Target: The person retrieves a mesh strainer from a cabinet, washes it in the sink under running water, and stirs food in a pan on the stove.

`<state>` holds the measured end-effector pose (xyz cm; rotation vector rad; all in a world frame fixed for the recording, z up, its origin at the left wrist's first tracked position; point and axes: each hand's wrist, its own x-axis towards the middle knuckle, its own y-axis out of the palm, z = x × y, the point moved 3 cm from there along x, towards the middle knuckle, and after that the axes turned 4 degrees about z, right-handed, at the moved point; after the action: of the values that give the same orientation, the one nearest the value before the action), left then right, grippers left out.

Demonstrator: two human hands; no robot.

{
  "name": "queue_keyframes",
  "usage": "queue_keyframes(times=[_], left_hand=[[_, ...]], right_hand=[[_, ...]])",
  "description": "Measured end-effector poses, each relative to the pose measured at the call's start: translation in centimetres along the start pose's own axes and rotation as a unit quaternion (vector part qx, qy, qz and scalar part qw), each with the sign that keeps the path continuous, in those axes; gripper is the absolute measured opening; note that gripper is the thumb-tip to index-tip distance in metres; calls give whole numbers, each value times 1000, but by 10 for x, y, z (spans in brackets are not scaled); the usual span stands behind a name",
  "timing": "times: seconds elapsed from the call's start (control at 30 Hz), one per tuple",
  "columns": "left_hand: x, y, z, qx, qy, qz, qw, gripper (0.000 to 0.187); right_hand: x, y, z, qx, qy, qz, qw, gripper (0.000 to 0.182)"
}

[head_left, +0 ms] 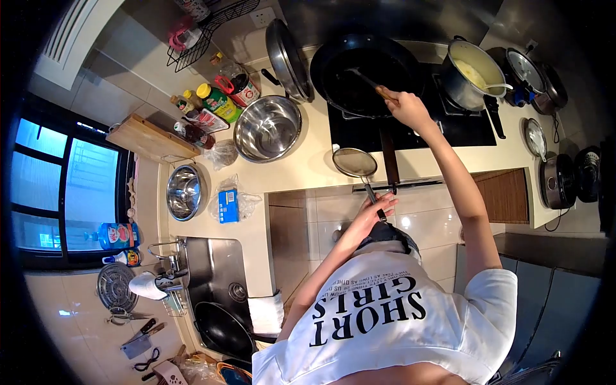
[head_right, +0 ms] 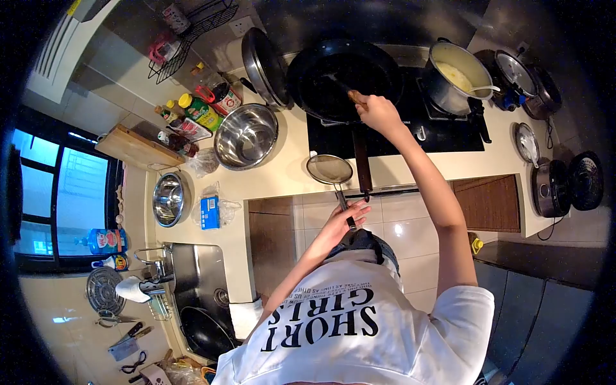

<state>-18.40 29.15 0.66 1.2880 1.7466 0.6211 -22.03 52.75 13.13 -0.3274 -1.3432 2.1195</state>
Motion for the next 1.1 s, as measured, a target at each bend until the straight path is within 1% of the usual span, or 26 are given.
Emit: queue_keyframes(times=[0.03, 0.07, 0.13, 0.27, 0.33, 0.4, 0.47, 0.5, 0.53, 0.6, 0.63, 0.7, 0.83, 0.87, 0.97, 1.07, 1.1], left_hand=[[0, 0, 1, 2, 3, 3, 1000, 3], [1, -1, 1, 2, 2, 3, 1000, 3], [2, -1, 0, 3, 1, -1, 1000, 3], [5, -5, 4, -11, 1, 3, 1000, 3], [6, -5, 3, 17, 14, 21, 1000, 4], [6, -3, 1, 20, 10, 20, 1000, 3], [6, -2, 1, 23, 6, 19, 1000, 3], [7, -3, 2, 21, 0, 13, 1000, 3], [7, -4, 2, 20, -5, 6, 1000, 3], [7, -3, 2, 18, -5, 4, 1000, 3], [7, -3, 2, 16, -6, 1, 1000, 3], [7, -4, 1, 21, -3, 2, 1000, 4], [2, 3, -4, 19, -8, -11, 1000, 7], [1, 5, -5, 27, -14, -20, 999, 8], [3, 3, -5, 19, -14, -14, 1000, 8], [7, -4, 0, -1, -16, -8, 1000, 8], [5, -4, 2, -7, -13, -2, 1000, 9]], right_hand=[[-5, -2, 0, 23, 1, 20, 1000, 32], [-10, -3, -2, 22, 2, 21, 1000, 32], [-21, -9, -3, 46, -34, 15, 998, 28], [-52, -40, 7, 33, -31, 40, 998, 27], [-63, -53, 8, -9, 26, 92, 995, 27], [-73, -62, 4, -19, 22, 90, 995, 26], [-79, -68, -3, -78, 33, 82, 993, 24], [-81, -69, -6, -91, 25, 43, 995, 21], [-81, -70, -6, -92, 23, 43, 995, 21], [-79, -73, -7, -126, 35, 8, 991, 18], [-77, -71, -12, -127, 33, 7, 991, 18], [-68, -61, -27, -171, 23, -23, 985, 15], [-48, -42, -34, -175, 2, -51, 983, 13], [-38, -27, -50, -190, -4, -53, 980, 15], [-20, -8, -52, -155, -37, -92, 983, 16], [-15, -11, -21, -122, -44, -109, 986, 15], [-6, 8, -40, -110, -65, -112, 986, 18]])
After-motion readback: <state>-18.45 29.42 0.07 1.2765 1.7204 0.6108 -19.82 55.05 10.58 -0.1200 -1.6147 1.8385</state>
